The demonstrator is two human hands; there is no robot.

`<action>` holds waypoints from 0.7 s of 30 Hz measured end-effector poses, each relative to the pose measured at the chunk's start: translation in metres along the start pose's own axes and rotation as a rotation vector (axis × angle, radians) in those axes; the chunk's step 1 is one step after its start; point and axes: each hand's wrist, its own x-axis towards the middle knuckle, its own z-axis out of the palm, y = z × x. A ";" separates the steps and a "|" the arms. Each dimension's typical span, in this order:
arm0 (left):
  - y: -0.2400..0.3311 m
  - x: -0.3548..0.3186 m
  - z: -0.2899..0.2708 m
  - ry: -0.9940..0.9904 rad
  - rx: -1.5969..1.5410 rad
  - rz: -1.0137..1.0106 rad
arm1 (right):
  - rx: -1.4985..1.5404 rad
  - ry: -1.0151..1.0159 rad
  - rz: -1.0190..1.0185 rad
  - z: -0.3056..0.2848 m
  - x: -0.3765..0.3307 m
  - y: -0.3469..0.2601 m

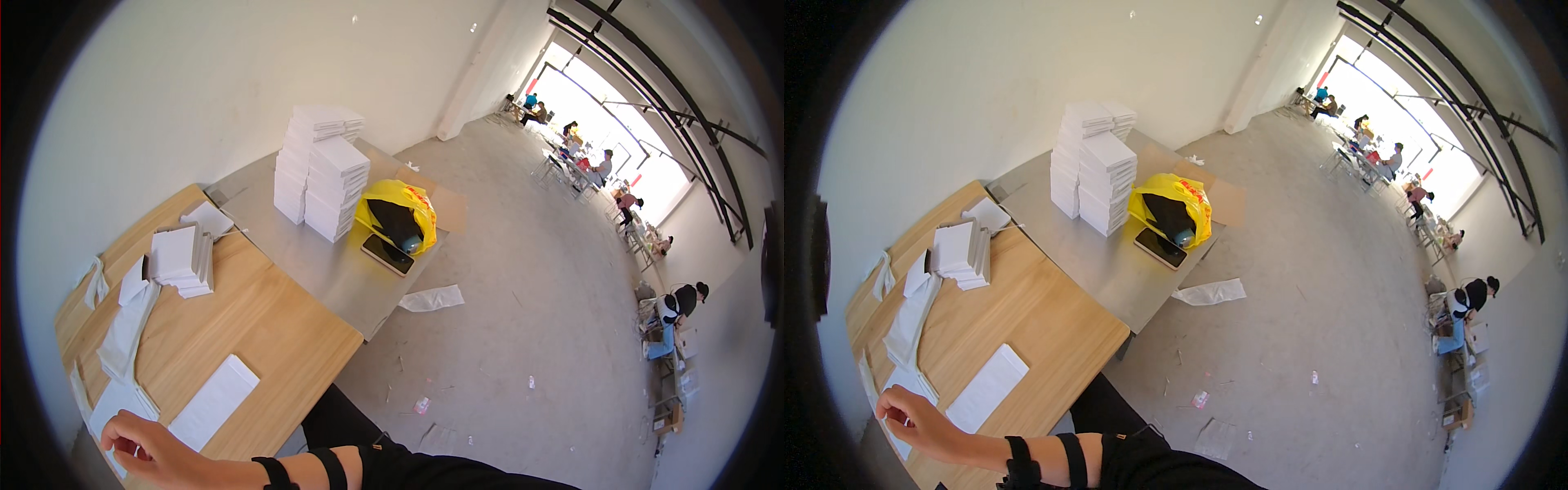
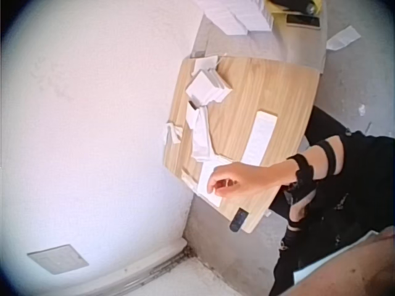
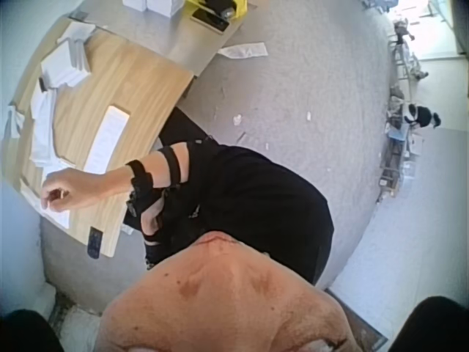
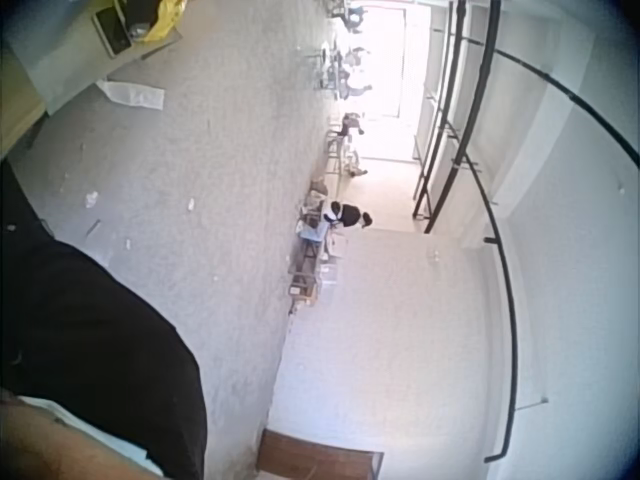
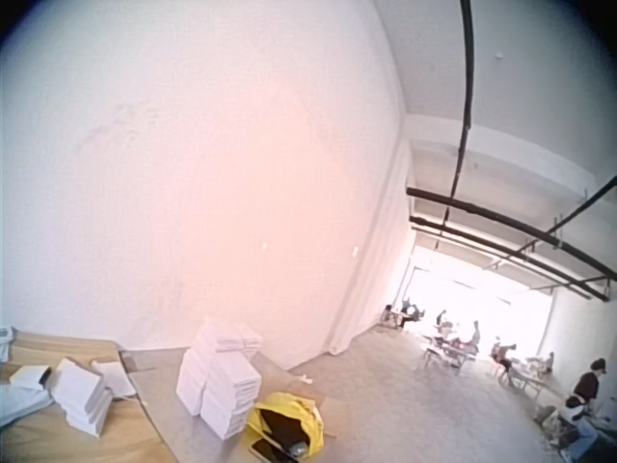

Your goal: Folding white paper sheets or liners and stacking them on a wooden table.

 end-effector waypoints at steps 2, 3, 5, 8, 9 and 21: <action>0.000 0.002 0.001 -0.030 0.014 -0.010 | 0.048 -0.021 0.032 -0.008 -0.003 -0.013; 0.000 0.002 0.003 -0.053 0.022 -0.014 | 0.092 -0.039 0.063 -0.014 -0.006 -0.025; 0.021 0.022 0.002 -0.070 0.050 0.002 | 0.071 -0.065 0.007 -0.028 -0.016 -0.062; 0.042 0.030 -0.006 -0.020 0.106 0.058 | 0.072 -0.247 -0.316 -0.049 -0.037 -0.103; 0.046 0.024 -0.009 0.050 0.117 0.079 | 0.249 -0.348 -0.026 -0.058 -0.054 -0.108; 0.044 0.010 0.004 0.395 0.145 0.295 | 0.385 -0.641 -0.329 -0.056 -0.080 -0.148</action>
